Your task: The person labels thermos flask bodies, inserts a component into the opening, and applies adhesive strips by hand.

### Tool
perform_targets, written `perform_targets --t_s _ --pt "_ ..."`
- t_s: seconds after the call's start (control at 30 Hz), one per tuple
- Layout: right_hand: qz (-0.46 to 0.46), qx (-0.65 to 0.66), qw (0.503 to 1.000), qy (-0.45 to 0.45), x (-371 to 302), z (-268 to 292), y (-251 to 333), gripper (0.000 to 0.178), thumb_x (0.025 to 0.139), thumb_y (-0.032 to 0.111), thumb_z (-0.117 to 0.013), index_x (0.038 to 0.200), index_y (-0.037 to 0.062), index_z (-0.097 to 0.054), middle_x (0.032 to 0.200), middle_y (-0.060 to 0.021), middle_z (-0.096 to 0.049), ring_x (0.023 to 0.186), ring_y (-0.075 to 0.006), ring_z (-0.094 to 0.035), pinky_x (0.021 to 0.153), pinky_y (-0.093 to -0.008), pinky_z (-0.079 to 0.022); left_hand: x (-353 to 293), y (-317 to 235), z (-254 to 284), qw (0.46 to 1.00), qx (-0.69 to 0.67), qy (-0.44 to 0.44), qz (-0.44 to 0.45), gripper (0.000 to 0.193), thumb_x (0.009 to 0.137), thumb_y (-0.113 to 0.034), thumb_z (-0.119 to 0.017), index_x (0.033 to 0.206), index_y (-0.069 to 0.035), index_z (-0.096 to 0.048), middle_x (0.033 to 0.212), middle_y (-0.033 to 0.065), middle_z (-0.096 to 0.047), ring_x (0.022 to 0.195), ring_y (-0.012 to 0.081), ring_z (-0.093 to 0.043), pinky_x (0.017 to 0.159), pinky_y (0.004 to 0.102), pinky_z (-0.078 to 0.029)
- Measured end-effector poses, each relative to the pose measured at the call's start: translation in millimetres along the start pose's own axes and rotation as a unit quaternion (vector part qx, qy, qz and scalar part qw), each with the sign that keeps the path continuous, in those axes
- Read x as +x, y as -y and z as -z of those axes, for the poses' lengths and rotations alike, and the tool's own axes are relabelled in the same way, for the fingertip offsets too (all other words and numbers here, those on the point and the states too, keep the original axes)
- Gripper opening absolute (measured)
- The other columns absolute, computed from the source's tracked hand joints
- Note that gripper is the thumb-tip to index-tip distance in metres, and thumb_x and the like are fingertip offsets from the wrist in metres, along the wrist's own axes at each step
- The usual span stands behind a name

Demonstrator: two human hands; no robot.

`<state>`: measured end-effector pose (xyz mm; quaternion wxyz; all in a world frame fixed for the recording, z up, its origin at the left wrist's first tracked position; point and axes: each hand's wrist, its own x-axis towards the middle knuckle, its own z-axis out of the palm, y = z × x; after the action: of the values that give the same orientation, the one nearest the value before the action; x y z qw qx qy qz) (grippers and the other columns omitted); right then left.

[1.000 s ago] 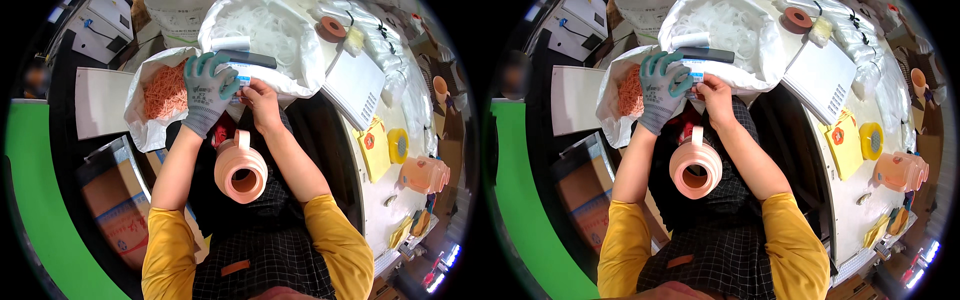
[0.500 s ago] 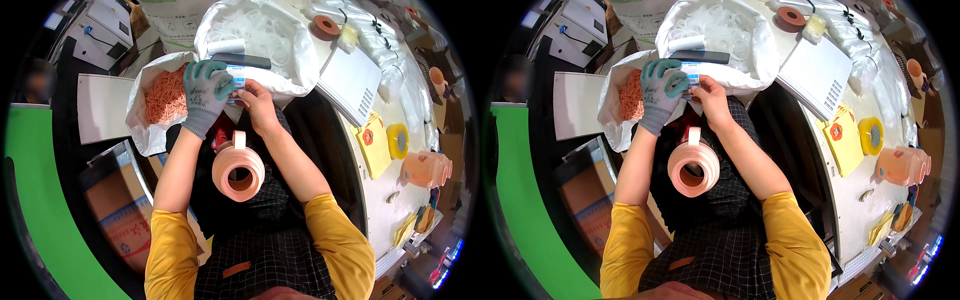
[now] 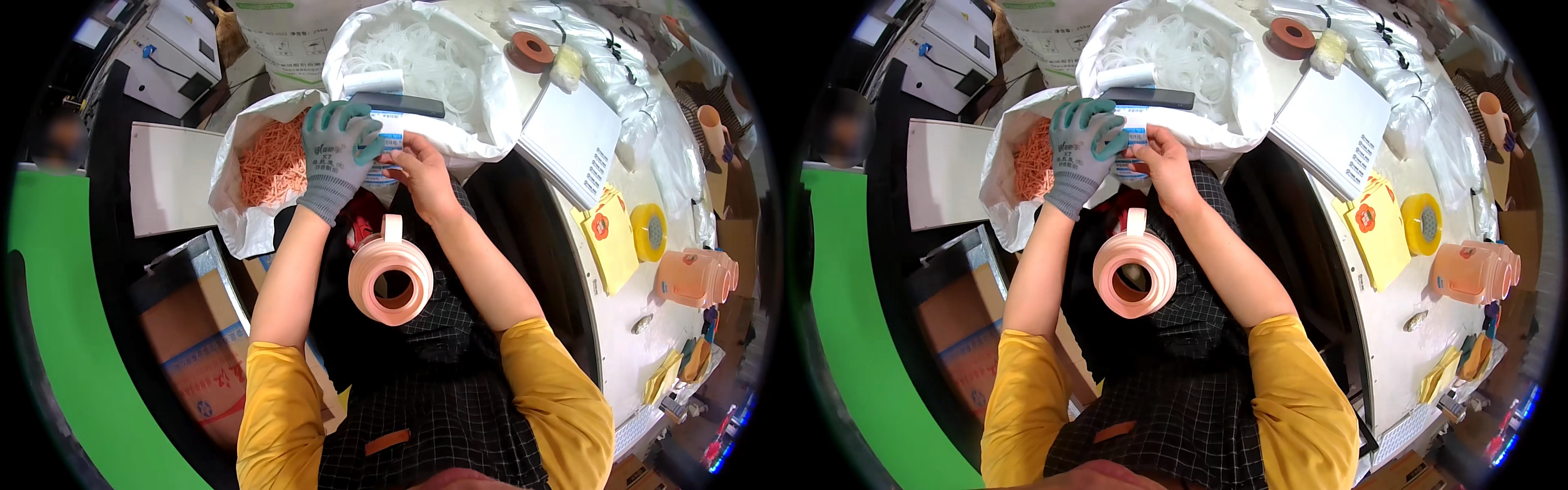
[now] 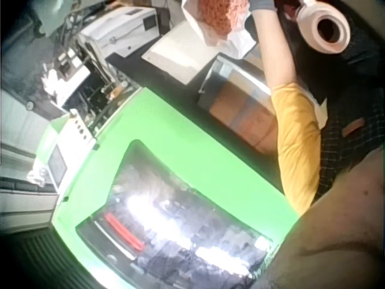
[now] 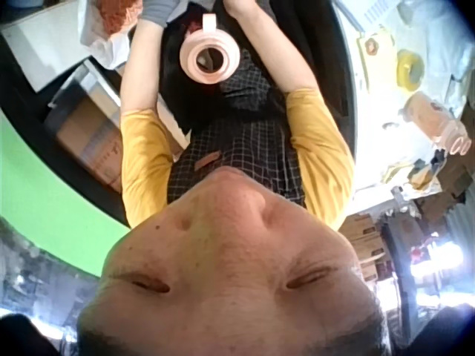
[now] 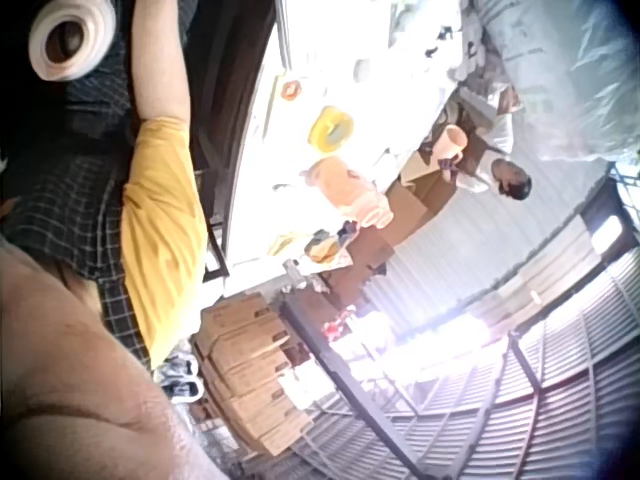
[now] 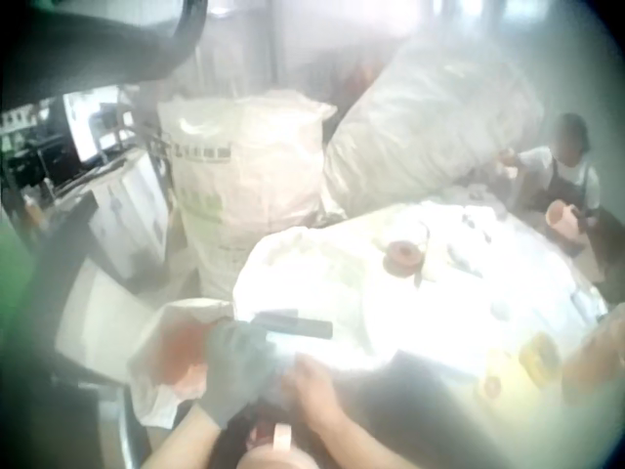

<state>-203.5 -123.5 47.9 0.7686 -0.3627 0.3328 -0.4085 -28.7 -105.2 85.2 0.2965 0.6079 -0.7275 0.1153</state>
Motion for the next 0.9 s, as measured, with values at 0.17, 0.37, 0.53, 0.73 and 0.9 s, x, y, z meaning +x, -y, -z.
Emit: perform_targets --t_s 0.17,0.37,0.53,0.73,0.9 --pt "0.001 -0.012 1.000 0.024 -1 -4 -6 0.032 0.103 0.010 -0.061 0.134 0.0034 -0.062 0.119 -0.0052 -0.071 0.107 -0.0150 -0.067 0.093 -0.0341 -0.054 -8 3 4 0.999 0.000 -0.017 -0.046 0.019 0.079 -0.026 -0.080 0.096 -0.017 -0.076 0.115 -0.0006 -0.070 0.116 0.0282 -0.061 0.106 0.0487 -0.044" --pt "0.004 0.013 0.998 -0.057 -37 19 8 0.032 0.101 0.006 -0.061 0.133 0.0011 -0.062 0.110 -0.0069 -0.071 0.097 -0.0137 -0.068 0.081 -0.0293 -0.055 -39 -31 16 0.991 -0.131 -0.003 0.021 0.019 0.085 -0.015 -0.081 0.103 -0.014 -0.076 0.121 0.0050 -0.069 0.120 0.0315 -0.060 0.113 0.0501 -0.042" --pt "-0.208 -0.110 0.971 0.045 -140 90 20 0.031 0.111 0.022 -0.058 0.133 0.0003 -0.059 0.097 -0.0109 -0.075 0.066 -0.0128 -0.067 0.058 -0.0256 -0.055 -143 -64 42 0.879 -0.363 -0.103 0.292 0.021 0.090 0.002 -0.080 0.109 0.000 -0.073 0.113 0.0125 -0.073 0.096 0.0201 -0.070 0.083 0.0330 -0.058" --pt "-0.351 0.146 0.922 0.074 -254 99 43 0.083 0.108 0.040 -0.062 0.169 0.0058 -0.017 0.152 -0.0211 -0.051 0.124 -0.0276 -0.069 0.083 -0.0381 -0.069 -147 -173 50 0.876 -0.430 -0.051 0.210 0.020 0.080 -0.002 -0.088 0.097 -0.005 -0.080 0.093 0.0039 -0.078 0.082 0.0206 -0.074 0.078 0.0317 -0.059" --pt "-0.106 -0.153 0.977 0.101 -260 83 16 0.115 0.086 0.024 -0.088 0.170 0.0052 -0.013 0.162 -0.0189 -0.040 0.147 -0.0296 -0.048 0.119 -0.0454 -0.045 -147 -157 106 0.762 -0.555 -0.029 0.333 0.022 0.084 0.006 -0.084 0.103 -0.001 -0.075 0.099 0.0085 -0.076 0.089 0.0170 -0.072 0.078 0.0321 -0.059"
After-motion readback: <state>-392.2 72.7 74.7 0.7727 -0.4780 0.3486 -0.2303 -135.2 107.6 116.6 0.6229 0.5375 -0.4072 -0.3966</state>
